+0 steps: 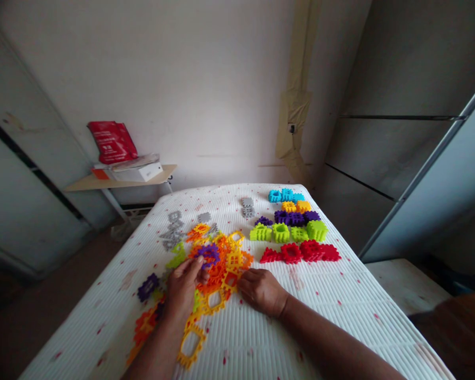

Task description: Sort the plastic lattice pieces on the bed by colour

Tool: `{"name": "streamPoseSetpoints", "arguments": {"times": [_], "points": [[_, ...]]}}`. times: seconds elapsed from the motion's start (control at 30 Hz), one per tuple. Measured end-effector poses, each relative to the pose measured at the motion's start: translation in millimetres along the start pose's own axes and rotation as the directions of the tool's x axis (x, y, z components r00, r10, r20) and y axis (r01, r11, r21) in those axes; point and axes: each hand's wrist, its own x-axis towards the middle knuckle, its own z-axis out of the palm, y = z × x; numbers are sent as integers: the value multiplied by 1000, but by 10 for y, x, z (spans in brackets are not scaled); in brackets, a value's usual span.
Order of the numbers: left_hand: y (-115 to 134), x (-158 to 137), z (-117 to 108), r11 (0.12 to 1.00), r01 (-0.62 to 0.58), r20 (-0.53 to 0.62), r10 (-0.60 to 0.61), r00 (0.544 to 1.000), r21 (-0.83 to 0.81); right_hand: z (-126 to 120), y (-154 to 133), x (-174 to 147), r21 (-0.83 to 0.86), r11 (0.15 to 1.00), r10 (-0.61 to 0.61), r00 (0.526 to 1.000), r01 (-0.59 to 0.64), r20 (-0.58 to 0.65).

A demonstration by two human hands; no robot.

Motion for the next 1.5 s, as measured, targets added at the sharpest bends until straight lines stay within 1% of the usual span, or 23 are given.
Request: {"name": "streamPoseSetpoints", "arguments": {"times": [0.13, 0.23, 0.37, 0.47, 0.53, 0.7, 0.83, 0.9, 1.0, 1.1, 1.2, 1.27, 1.33, 1.37, 1.43, 1.47, 1.5], "points": [[29, -25, 0, 998, -17, 24, 16, 1000, 59, 7, 1, -8, 7, 1000, 0, 1000, 0, -15], [50, -50, 5, 990, -43, 40, 38, 999, 136, -21, 6, -18, 61, 998, 15, 999, -12, -34], [35, -69, 23, 962, -68, 75, 49, 996, 264, -133, 7, 13, 166, 982, 109, 987, -88, -120], [26, -85, 57, 956, -57, 95, 31, 995, 287, -228, -13, 102, 219, 963, 202, 959, -157, -201], [31, -102, 79, 956, -52, 109, 21, 994, 290, -271, -38, 180, 230, 957, 229, 948, -177, -220], [23, -143, 98, 939, -75, 119, 37, 992, 336, -288, -111, 329, 190, 972, 173, 964, -135, -201], [7, -161, 110, 923, -114, 154, 60, 986, 368, -299, -134, 379, 131, 986, 131, 974, -108, -183], [13, -169, 122, 925, -128, 169, 71, 983, 359, -323, -134, 397, 100, 989, 121, 977, -105, -177], [32, -191, 139, 938, -114, 164, 63, 985, 327, -346, -148, 415, 62, 992, 119, 980, -111, -159], [49, -217, 156, 951, -79, 163, 31, 986, 299, -330, -183, 415, 40, 992, 125, 981, -120, -146], [53, -225, 160, 958, -69, 176, 20, 984, 277, -380, -146, 414, 84, 990, 122, 980, -110, -155], [45, -213, 145, 963, -80, 167, 37, 985, 256, -523, 11, 428, 111, 989, 115, 979, -98, -167], [29, -189, 119, 971, -81, 144, 49, 988, 225, -753, 317, 455, 92, 987, 144, 973, -129, -181], [20, -176, 104, 974, -75, 133, 47, 990, 213, -882, 520, 470, 71, 982, 187, 963, -176, -195], [5, -156, 82, 977, -63, 118, 40, 992, 204, -1115, 979, 492, -21, 944, 320, 931, -329, -175], [1, -151, 76, 977, -58, 111, 36, 993, 205, -1200, 1211, 495, -90, 911, 391, 912, -403, -124], [1, -149, 75, 977, -52, 109, 30, 994, 208, -1258, 1428, 492, -151, 870, 465, 883, -469, -61]]}}
